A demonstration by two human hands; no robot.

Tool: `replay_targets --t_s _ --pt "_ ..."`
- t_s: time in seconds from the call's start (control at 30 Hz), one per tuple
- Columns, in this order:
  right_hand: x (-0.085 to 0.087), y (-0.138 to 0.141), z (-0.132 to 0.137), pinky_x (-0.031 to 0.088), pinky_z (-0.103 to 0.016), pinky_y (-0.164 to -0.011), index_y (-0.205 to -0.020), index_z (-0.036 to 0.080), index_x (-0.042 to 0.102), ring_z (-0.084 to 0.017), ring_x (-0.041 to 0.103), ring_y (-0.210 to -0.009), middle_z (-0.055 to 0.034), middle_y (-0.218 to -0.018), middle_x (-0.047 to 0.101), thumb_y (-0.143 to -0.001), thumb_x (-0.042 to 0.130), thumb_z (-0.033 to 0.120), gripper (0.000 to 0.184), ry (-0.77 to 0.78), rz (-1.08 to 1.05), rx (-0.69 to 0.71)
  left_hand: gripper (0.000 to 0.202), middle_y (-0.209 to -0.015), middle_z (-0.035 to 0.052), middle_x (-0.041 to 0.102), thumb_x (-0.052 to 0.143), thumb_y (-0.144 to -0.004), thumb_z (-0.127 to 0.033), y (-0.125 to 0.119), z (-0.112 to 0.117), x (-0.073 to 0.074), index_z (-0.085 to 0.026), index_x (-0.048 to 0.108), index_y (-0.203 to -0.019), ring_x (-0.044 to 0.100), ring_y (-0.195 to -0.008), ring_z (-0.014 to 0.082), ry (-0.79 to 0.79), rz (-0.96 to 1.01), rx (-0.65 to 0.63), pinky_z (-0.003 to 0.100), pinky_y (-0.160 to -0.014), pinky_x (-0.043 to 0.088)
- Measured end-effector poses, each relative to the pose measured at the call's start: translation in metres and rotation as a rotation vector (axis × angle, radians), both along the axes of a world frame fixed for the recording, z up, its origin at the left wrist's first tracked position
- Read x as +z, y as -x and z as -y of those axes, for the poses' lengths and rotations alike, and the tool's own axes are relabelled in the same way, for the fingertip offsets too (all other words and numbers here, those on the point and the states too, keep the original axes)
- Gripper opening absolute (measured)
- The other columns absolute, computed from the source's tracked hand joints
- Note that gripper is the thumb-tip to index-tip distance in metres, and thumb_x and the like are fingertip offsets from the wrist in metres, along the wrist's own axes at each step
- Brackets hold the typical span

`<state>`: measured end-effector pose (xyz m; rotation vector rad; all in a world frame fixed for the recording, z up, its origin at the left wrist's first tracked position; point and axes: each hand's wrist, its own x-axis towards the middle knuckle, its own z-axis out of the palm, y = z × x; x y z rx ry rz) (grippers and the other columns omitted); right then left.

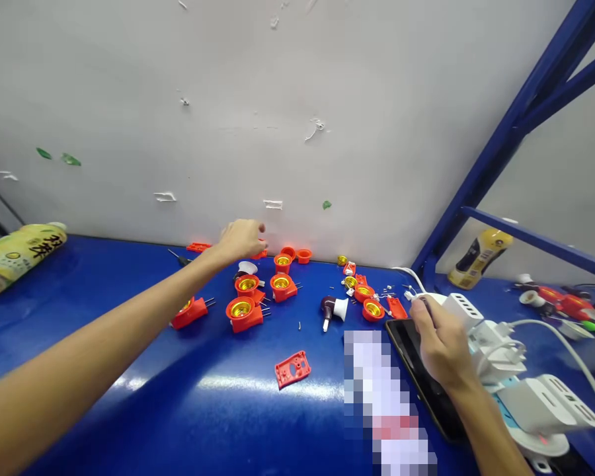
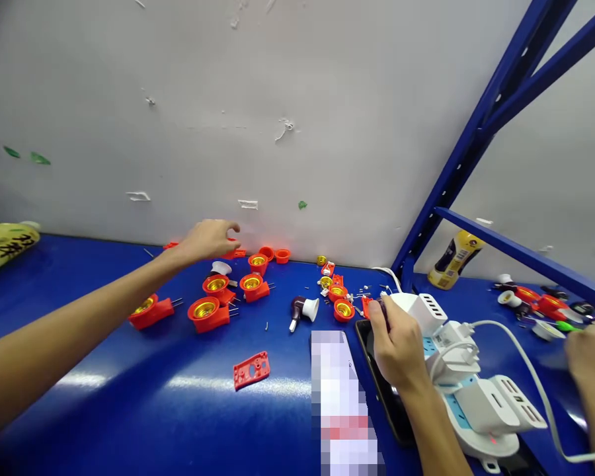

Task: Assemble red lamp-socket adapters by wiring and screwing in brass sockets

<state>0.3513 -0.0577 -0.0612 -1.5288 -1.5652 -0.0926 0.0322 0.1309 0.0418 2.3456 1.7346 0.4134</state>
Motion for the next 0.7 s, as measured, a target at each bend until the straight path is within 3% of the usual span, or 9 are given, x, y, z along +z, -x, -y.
replay_targets --t_s 0.07,0.13,0.2,0.23,0.33,0.43,0.57,0.63,0.7 --pt "0.000 0.000 0.000 0.035 -0.031 -0.054 -0.067 0.027 0.041 -0.015 0.043 -0.052 0.0035 -0.058 0.045 -0.107 0.034 0.060 0.052 -0.005 0.003 -0.003 0.031 -0.111 0.0082 0.074 0.066 -0.100 -0.042 -0.001 0.032 0.002 -0.015 0.071 -0.115 0.072 -0.097 0.0244 0.094 0.061 -0.067 0.037 -0.083 0.061" --pt "0.000 0.000 0.000 0.034 -0.031 -0.054 -0.067 0.027 0.041 -0.015 0.043 -0.052 0.0035 -0.057 0.046 -0.107 0.033 0.061 0.053 -0.007 0.006 -0.009 0.036 -0.084 0.0023 0.075 0.067 -0.095 -0.054 -0.003 0.076 -0.008 -0.019 0.075 -0.098 0.073 -0.076 0.0204 0.238 0.125 -0.196 0.027 -0.067 0.057" --pt "-0.001 0.000 0.000 0.034 -0.032 -0.054 -0.067 0.027 0.041 -0.015 0.043 -0.051 0.0035 -0.057 0.045 -0.106 0.033 0.062 0.053 -0.003 0.009 -0.015 0.038 -0.060 -0.0020 0.067 0.067 -0.090 -0.056 -0.005 0.124 -0.030 -0.019 0.071 -0.079 0.067 -0.054 0.0165 0.434 0.175 -0.301 0.022 -0.050 0.048" --pt "-0.001 0.000 0.000 0.034 -0.032 -0.054 -0.067 0.027 0.040 -0.015 0.043 -0.051 0.0036 -0.057 0.045 -0.106 0.033 0.063 0.054 0.001 0.011 -0.018 0.037 -0.058 -0.0021 0.065 0.064 -0.090 -0.052 -0.006 0.145 -0.043 -0.019 0.065 -0.074 0.064 -0.048 0.0158 0.603 0.255 -0.313 0.022 -0.045 0.043" --pt "-0.001 0.000 0.001 0.035 -0.032 -0.055 -0.067 0.027 0.040 -0.016 0.043 -0.051 0.0032 -0.057 0.045 -0.106 0.032 0.064 0.055 0.015 0.020 -0.021 0.037 -0.054 -0.0027 0.058 0.059 -0.088 -0.052 -0.010 0.188 -0.078 -0.020 0.056 -0.070 0.053 -0.039 0.0141 0.738 0.289 -0.209 0.023 -0.038 0.032" --pt "-0.001 0.001 0.002 0.035 -0.033 -0.055 -0.067 0.027 0.041 -0.016 0.044 -0.052 0.0026 -0.057 0.046 -0.105 0.032 0.066 0.055 0.024 0.028 -0.024 0.039 -0.052 -0.0027 0.052 0.050 -0.094 -0.051 -0.010 0.198 -0.090 -0.022 0.051 -0.068 0.046 -0.039 0.0130 0.638 0.188 -0.144 0.025 -0.042 0.025" --pt "-0.001 0.001 0.003 0.035 -0.033 -0.053 -0.067 0.027 0.042 -0.016 0.044 -0.051 0.0025 -0.056 0.047 -0.105 0.032 0.066 0.055 0.021 0.034 -0.027 0.054 -0.050 -0.0022 0.037 0.036 -0.102 -0.048 0.005 0.191 -0.077 -0.021 0.036 -0.055 0.029 -0.046 0.0128 0.361 -0.024 -0.178 0.032 -0.050 0.014" --pt "-0.001 0.001 0.003 0.037 -0.033 -0.054 -0.067 0.027 0.043 -0.016 0.045 -0.051 0.0023 -0.056 0.048 -0.105 0.033 0.065 0.055 0.008 0.040 -0.031 0.055 -0.050 -0.0009 0.040 0.035 -0.103 -0.043 0.016 0.187 -0.069 -0.020 0.036 -0.054 0.032 -0.047 0.0138 0.277 -0.096 -0.202 0.033 -0.053 0.014" --pt "-0.002 0.000 0.005 0.037 -0.032 -0.053 -0.067 0.027 0.044 -0.016 0.046 -0.050 0.0023 -0.055 0.048 -0.105 0.035 0.063 0.054 -0.012 0.046 -0.040 0.048 -0.053 0.0001 0.053 0.040 -0.102 -0.040 0.026 0.183 -0.067 -0.021 0.053 -0.061 0.048 -0.051 0.0163 0.193 -0.138 -0.224 0.032 -0.054 0.019"
